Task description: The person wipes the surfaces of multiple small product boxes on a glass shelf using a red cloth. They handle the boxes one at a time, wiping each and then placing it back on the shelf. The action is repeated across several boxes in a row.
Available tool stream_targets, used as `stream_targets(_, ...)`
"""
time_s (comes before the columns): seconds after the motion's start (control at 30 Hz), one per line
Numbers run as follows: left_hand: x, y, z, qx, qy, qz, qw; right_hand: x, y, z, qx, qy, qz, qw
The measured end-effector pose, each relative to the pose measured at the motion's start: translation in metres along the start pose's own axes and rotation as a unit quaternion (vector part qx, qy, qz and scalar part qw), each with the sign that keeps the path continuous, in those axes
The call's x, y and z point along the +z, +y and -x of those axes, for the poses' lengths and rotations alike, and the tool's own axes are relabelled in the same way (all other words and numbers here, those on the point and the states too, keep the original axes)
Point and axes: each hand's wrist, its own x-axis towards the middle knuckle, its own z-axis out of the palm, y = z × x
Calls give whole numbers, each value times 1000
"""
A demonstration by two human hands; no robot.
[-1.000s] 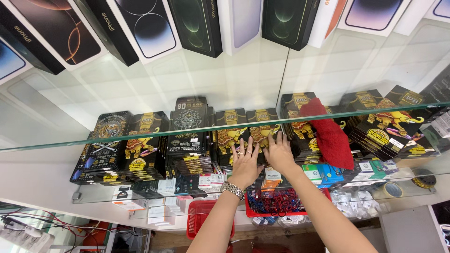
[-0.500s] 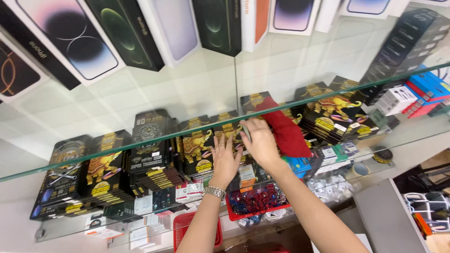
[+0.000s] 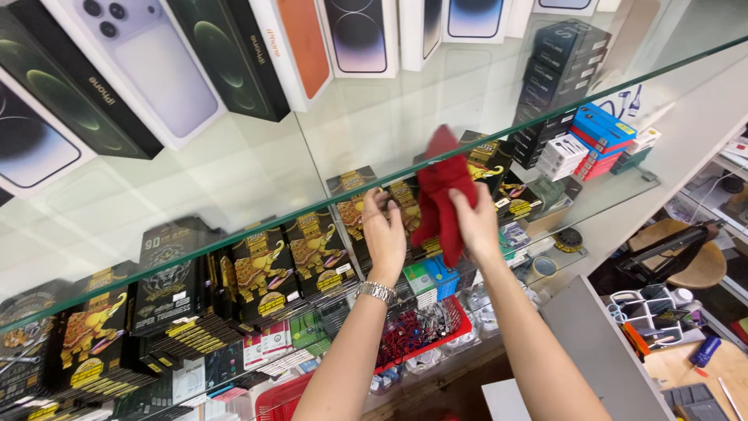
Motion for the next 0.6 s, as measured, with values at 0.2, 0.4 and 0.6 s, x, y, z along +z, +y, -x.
stream_targets(0.2,66,28,9,57,-161,-156,973,-107,6,-21,32,88,-256,962)
stream_targets(0.4,75,63,16,33,-170,-226,958,-121,22,-20,95,89,-210,969)
stream_targets(0.6,73,92,41,56,-131,-209,968,-84,24,-22,92,-6,-209,974)
